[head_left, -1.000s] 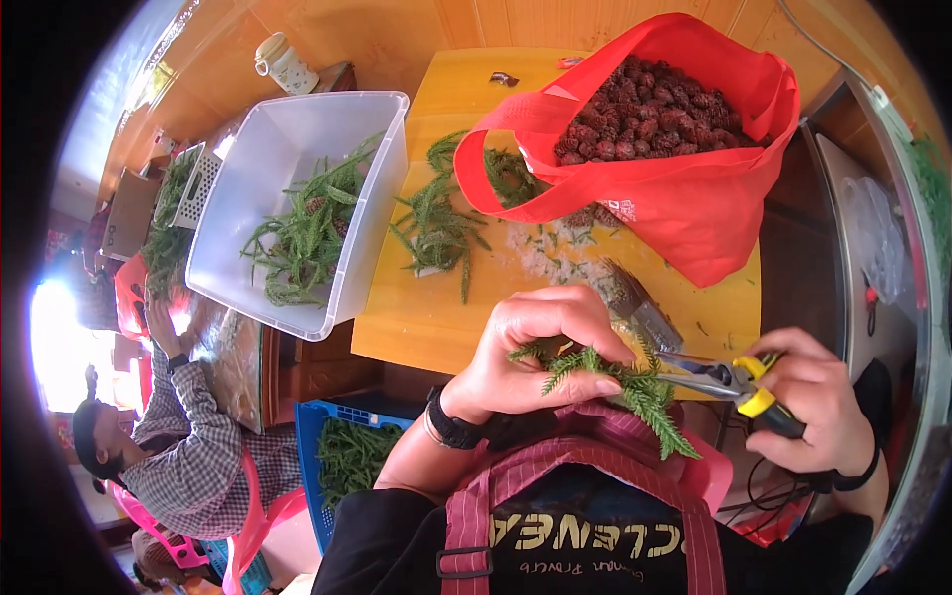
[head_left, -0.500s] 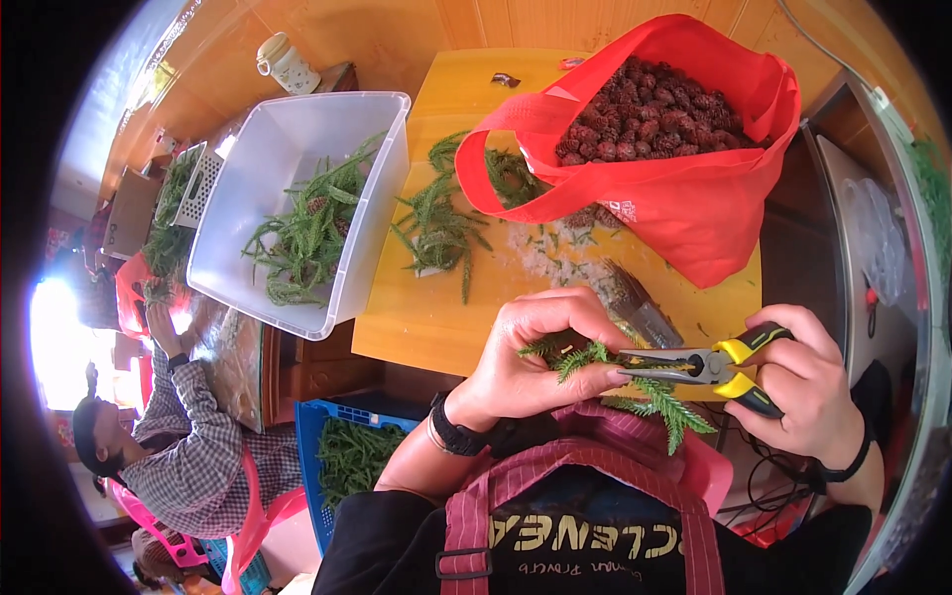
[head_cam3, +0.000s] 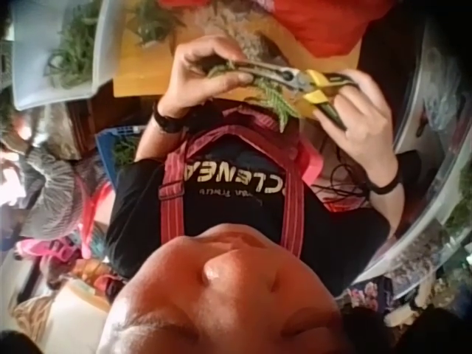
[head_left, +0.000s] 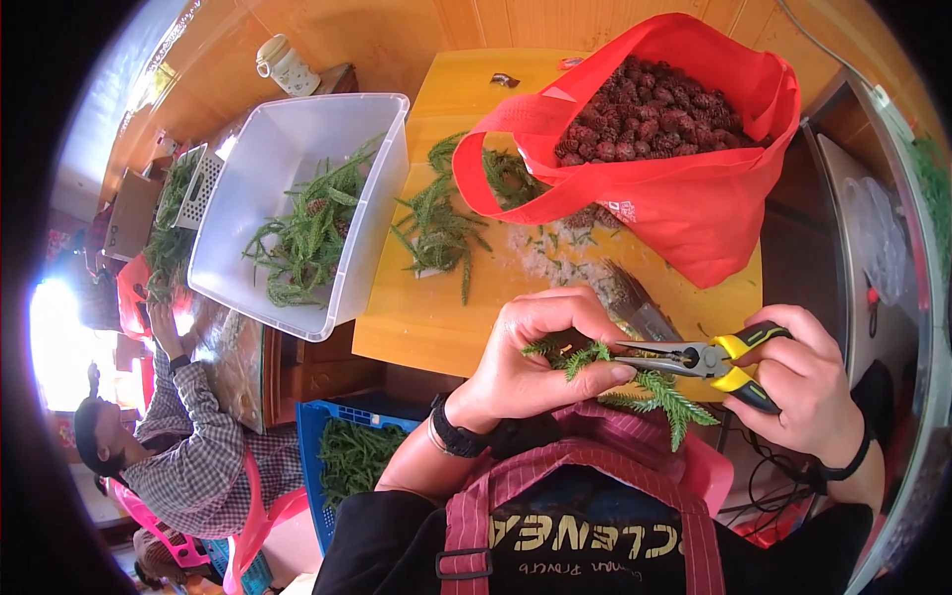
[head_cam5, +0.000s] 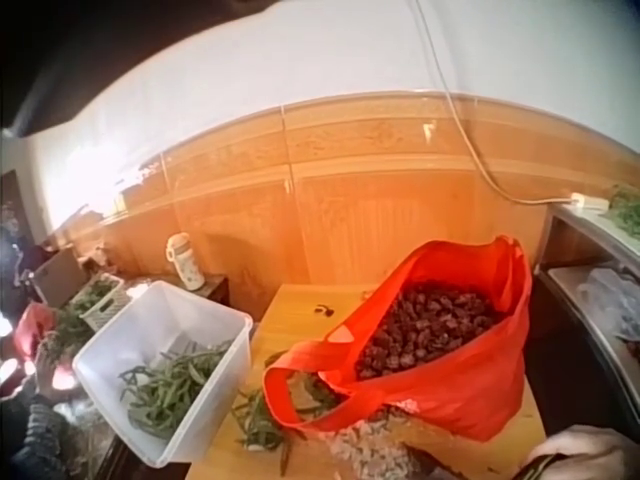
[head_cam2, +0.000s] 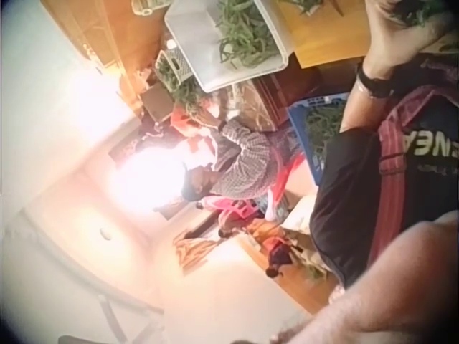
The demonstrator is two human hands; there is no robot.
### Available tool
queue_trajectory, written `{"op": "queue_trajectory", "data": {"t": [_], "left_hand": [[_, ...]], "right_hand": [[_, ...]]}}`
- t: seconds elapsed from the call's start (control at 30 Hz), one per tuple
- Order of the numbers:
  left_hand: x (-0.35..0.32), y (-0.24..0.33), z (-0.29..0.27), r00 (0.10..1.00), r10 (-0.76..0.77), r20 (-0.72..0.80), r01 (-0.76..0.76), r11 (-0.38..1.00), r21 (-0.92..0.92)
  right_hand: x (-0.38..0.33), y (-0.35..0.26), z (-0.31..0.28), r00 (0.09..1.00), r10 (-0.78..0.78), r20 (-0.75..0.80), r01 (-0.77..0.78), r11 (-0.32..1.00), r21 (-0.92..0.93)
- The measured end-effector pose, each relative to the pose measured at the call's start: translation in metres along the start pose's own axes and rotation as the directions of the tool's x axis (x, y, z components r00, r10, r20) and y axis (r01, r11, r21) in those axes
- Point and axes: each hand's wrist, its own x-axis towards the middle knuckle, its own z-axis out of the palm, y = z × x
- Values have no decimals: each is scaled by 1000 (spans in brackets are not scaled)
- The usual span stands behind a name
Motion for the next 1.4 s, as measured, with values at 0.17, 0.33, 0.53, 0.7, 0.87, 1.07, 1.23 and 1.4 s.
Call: {"op": "queue_trajectory", "data": {"t": [0.17,0.33,0.53,0.7,0.87,1.07,1.23,1.4], "left_hand": [[2,2,1,1000,-4,-7,4,1000,11],[2,3,1,1000,-24,-7,25,1000,8],[2,2,3,999,-38,-31,37,999,-32],[2,2,2,999,-51,-14,50,997,-61],[0,2,3,995,-92,-43,88,992,-89],[-1,1,4,990,-127,-57,119,985,-124],[-3,0,3,989,-139,-43,131,978,-165],[-4,0,3,979,-201,15,196,930,-312]], "right_hand": [[-2,1,0,1000,-15,-16,15,1000,-6],[-2,1,1,999,-40,-6,40,999,-12],[-4,1,1,999,-41,22,42,999,-11],[-4,1,-1,998,-49,46,48,998,27],[-4,1,-1,996,-62,61,60,998,26],[-1,4,1,997,-1,79,-14,982,189],[-3,10,1,998,47,44,-58,960,273],[-3,24,3,999,-14,48,-1,953,302]]}}
